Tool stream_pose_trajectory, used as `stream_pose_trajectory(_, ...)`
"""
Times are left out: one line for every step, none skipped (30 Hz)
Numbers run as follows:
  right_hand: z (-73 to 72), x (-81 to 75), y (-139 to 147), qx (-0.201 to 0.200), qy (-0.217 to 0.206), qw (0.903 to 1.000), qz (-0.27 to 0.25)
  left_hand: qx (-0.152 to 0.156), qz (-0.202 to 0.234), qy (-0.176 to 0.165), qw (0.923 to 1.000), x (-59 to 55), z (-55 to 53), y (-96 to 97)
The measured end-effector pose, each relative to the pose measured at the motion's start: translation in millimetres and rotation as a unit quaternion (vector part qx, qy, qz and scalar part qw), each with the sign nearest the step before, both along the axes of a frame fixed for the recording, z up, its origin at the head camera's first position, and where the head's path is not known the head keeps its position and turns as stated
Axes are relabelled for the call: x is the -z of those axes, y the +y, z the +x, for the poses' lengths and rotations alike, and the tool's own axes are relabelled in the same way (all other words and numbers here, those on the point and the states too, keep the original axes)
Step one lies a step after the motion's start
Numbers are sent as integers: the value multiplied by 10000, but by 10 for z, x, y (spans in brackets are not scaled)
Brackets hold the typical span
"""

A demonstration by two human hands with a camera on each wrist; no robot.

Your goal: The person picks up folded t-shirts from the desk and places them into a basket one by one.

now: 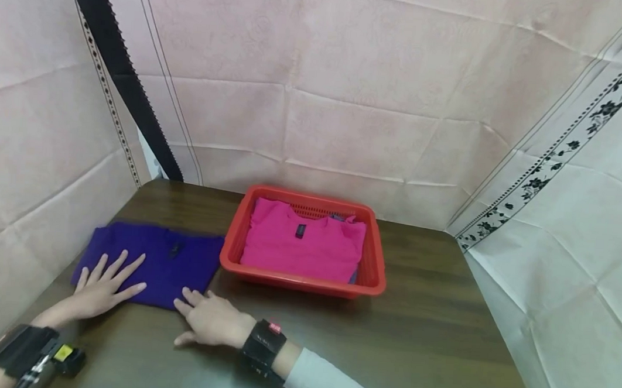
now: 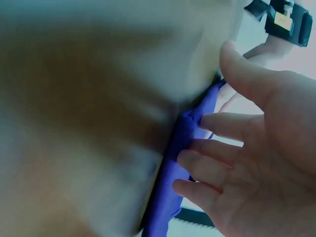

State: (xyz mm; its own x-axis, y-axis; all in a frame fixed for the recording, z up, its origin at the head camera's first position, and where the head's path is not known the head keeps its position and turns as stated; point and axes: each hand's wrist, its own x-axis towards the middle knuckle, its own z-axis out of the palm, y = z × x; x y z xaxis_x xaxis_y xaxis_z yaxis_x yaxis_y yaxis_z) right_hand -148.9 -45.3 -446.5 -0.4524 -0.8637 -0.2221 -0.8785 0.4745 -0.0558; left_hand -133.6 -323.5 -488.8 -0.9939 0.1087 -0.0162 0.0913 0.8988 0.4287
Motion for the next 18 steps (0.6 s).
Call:
stream_pose_trajectory(64, -1, 26, -92, 22, 10000, 8, 7, 38, 5, 10000, 0, 80, 21)
stream_pose_trajectory(127, -7, 53, -185, 30, 9998, 28, -8, 65, -9, 10000, -3, 162, 46)
stream_pose_trajectory(189, -13, 81, -271, -5, 9996, 55, -25, 102, 2, 9999, 1, 247, 70)
stream_pose_trajectory(248, -22, 105, -344, -68, 9993, 108, -52, 122, 46, 9999, 6, 334, 97)
stream_pose_trajectory(301, -31, 134, -447, -122, 9988, 150, -90, 125, 83, 9998, 15, 420, 123)
stream_pose_trajectory(346, -43, 165, -524, -251, 9981, 198, -144, 110, 120, 9998, 25, 499, 150)
stream_pose_trajectory(386, -56, 198, -605, -376, 9971, 249, -200, 97, 145, 9996, 36, 571, 178)
stream_pose_trajectory(424, -63, 240, -702, -474, 9960, 301, -259, 100, 138, 9995, 58, 642, 215)
stream_pose_trajectory(459, -70, 281, -724, -626, 9947, 381, -312, 98, 118, 9994, 79, 706, 252)
stream_pose_trajectory(488, -74, 327, -759, -754, 9933, 436, -367, 78, 81, 9993, 98, 764, 289)
stream_pose_trajectory(513, -77, 372, -822, -867, 9918, 464, -416, 67, 3, 9991, 116, 817, 323)
stream_pose_trajectory(534, -76, 414, -858, -996, 9902, 480, -463, 51, -68, 9989, 134, 863, 351)
stream_pose_trajectory(554, -74, 455, -931, -1057, 9889, 464, -515, 24, -141, 9986, 149, 903, 380)
stream_pose_trajectory(573, -68, 490, -1004, -1076, 9881, 446, -569, -28, -184, 9982, 166, 941, 406)
stream_pose_trajectory(591, -62, 524, -1106, -1080, 9871, 413, -618, -86, -177, 9979, 188, 977, 426)
stream_pose_trajectory(608, -52, 552, -1220, -1091, 9859, 350, -667, -155, -169, 9975, 208, 1008, 442)
stream_pose_trajectory(626, -42, 575, -1338, -1102, 9845, 280, -710, -209, -115, 9972, 232, 1040, 456)
stream_pose_trajectory(644, -29, 602, -1435, -1121, 9831, 203, -750, -273, -52, 9968, 256, 1066, 467)
